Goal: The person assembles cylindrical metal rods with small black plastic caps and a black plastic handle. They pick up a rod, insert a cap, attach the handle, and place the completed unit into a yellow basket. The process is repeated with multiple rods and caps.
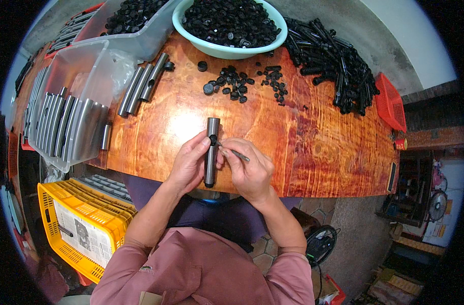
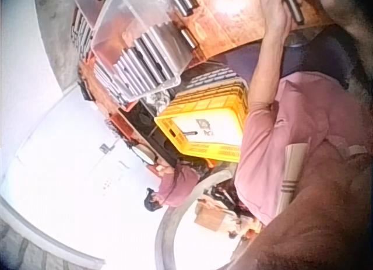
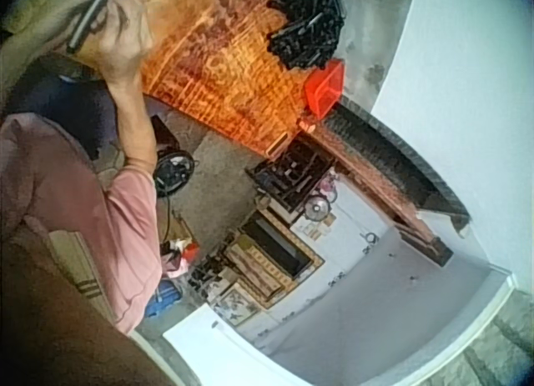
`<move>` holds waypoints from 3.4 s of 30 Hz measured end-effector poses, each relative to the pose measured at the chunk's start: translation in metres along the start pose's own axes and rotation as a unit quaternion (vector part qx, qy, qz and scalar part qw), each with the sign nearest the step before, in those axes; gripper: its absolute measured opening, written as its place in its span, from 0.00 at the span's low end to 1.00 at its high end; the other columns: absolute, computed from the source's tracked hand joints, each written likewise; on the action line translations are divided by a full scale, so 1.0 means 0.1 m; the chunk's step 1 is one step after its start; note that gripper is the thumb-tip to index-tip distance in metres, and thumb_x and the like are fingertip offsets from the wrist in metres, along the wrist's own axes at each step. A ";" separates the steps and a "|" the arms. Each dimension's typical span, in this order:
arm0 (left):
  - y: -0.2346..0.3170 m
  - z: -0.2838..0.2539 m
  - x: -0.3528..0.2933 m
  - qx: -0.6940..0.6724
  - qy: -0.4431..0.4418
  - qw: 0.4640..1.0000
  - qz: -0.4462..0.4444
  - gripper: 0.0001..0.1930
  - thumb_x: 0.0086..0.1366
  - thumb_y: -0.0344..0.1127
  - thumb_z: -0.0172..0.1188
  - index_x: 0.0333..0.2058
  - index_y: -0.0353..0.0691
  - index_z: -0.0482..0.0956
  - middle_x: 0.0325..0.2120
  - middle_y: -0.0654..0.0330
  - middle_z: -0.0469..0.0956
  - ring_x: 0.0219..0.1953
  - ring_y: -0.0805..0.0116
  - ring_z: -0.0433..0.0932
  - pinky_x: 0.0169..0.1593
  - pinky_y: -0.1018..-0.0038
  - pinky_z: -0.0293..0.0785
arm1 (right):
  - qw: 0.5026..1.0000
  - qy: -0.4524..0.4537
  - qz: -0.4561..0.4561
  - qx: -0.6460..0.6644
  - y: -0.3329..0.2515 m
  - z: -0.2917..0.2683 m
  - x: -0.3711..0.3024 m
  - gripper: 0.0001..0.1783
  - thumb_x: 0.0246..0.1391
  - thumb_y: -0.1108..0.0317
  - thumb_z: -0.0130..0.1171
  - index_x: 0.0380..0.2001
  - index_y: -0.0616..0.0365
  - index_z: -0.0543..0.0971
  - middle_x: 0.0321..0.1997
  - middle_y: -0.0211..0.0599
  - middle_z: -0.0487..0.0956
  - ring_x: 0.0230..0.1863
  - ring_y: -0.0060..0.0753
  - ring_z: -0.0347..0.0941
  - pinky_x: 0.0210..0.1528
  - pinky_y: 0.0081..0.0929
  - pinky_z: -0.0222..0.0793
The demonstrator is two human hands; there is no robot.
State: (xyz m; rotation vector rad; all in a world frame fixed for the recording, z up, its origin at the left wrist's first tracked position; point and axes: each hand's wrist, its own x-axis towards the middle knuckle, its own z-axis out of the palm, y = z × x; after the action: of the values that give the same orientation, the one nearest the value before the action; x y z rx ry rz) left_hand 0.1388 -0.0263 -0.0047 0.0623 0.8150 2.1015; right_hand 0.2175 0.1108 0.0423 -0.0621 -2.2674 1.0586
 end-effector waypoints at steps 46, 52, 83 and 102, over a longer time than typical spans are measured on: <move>0.43 0.21 0.28 0.374 0.002 0.877 0.303 0.10 0.60 0.28 0.70 0.29 0.38 0.75 0.21 0.72 0.69 0.24 0.83 0.65 0.27 0.80 0.62 | 0.994 0.086 0.029 -0.059 0.52 -0.41 0.12 0.03 0.62 0.75 0.58 0.36 0.64 0.80 0.37 0.42 0.84 0.38 0.36 0.82 0.41 0.28 0.76; 0.44 0.00 0.62 0.427 0.002 0.831 0.356 0.19 0.59 0.31 0.73 0.20 0.40 0.68 0.15 0.70 0.66 0.20 0.80 0.62 0.23 0.75 0.60 | 0.994 0.061 0.038 -0.085 0.68 -0.49 0.18 0.03 0.60 0.76 0.59 0.36 0.63 0.80 0.37 0.43 0.84 0.36 0.40 0.82 0.39 0.30 0.75; 0.54 -0.10 0.81 -0.098 -0.047 0.993 -0.042 0.24 0.78 0.55 0.34 0.57 0.44 0.68 0.32 0.58 0.74 0.33 0.62 0.73 0.40 0.62 0.71 | 0.889 0.049 0.316 -0.328 1.19 -0.77 0.33 0.25 0.60 0.61 0.62 0.57 0.59 0.74 0.24 0.43 0.79 0.29 0.45 0.79 0.32 0.43 0.71; 0.57 -0.14 0.80 -0.155 -0.065 0.985 -0.043 0.26 0.78 0.52 0.35 0.60 0.39 0.69 0.31 0.57 0.74 0.31 0.64 0.73 0.36 0.69 0.71 | 0.913 0.135 0.298 -0.243 1.40 -0.73 0.19 0.15 0.63 0.57 0.60 0.43 0.57 0.82 0.21 0.32 0.71 0.24 0.29 0.67 0.28 0.36 0.64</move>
State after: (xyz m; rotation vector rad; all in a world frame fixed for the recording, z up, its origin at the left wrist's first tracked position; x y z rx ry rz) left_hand 0.0441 0.0019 -0.0021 -0.0020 0.4003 2.0930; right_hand 0.2137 0.2601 -0.0114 -1.0964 -2.2381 0.6674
